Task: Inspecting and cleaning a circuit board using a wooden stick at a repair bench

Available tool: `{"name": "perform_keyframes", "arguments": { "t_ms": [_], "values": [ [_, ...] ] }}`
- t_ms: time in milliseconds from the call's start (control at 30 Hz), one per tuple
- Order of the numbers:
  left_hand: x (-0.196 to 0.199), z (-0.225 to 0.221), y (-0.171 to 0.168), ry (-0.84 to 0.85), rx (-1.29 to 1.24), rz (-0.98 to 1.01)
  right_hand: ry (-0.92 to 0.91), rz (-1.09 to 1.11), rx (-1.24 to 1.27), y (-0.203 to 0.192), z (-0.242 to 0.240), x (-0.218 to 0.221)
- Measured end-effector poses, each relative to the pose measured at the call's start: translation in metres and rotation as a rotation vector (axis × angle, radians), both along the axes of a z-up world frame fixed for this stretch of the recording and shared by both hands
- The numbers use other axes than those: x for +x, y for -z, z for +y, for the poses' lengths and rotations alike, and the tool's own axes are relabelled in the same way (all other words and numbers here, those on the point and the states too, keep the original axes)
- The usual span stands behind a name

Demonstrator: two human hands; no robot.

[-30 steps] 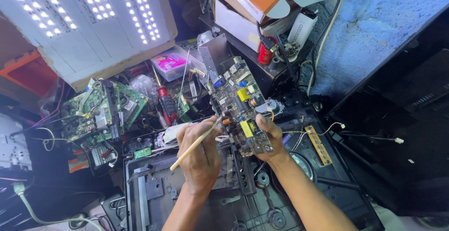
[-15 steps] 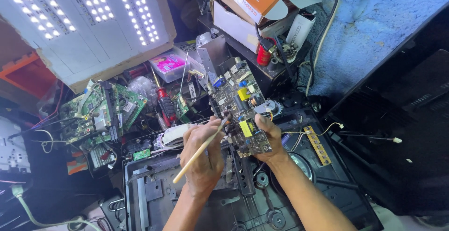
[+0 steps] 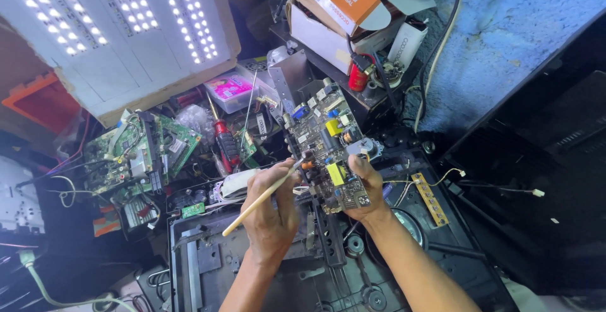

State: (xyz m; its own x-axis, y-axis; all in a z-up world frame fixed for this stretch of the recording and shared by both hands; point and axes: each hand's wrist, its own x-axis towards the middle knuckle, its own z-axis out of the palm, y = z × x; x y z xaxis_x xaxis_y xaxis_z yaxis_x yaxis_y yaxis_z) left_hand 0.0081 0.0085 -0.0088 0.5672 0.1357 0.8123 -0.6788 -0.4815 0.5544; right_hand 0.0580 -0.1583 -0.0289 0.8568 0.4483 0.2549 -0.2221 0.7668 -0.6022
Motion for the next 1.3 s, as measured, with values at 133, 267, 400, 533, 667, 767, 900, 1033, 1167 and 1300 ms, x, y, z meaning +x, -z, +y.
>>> {"name": "perform_keyframes", "arguments": {
  "t_ms": [133, 267, 400, 533, 667, 767, 900, 1033, 1167, 1300],
  "values": [
    [-0.001, -0.001, 0.000, 0.001, -0.004, 0.015, 0.141, -0.006, 0.004, 0.021, -0.003, 0.003],
    [-0.002, -0.002, 0.000, -0.003, -0.001, 0.042, 0.151, 0.017, -0.002, 0.018, -0.004, 0.002],
    [-0.001, -0.001, 0.006, 0.003, 0.004, 0.088, 0.126, 0.039, -0.001, 0.017, -0.004, 0.002],
    [0.001, -0.002, 0.004, -0.036, 0.043, 0.096, 0.031, 0.000, 0.002, -0.003, 0.000, 0.000],
    [0.001, 0.001, 0.006, -0.023, 0.034, 0.108, 0.002, 0.011, 0.023, -0.006, 0.003, -0.001],
    [0.002, 0.001, 0.006, -0.024, 0.042, 0.111, 0.002, -0.003, 0.021, -0.005, 0.002, 0.000],
    [0.001, 0.001, 0.006, -0.025, 0.028, 0.136, -0.012, 0.097, 0.070, -0.004, 0.003, -0.002],
    [0.003, 0.003, 0.009, -0.047, 0.038, 0.143, -0.031, 0.210, 0.083, 0.000, 0.002, 0.003],
    [0.001, 0.004, 0.009, -0.025, -0.060, 0.203, -0.065, 0.251, 0.151, -0.007, 0.003, 0.000],
    [0.001, 0.005, -0.005, -0.061, -0.126, 0.251, 0.026, 0.270, 0.125, -0.017, 0.005, 0.000]
  ]
}}
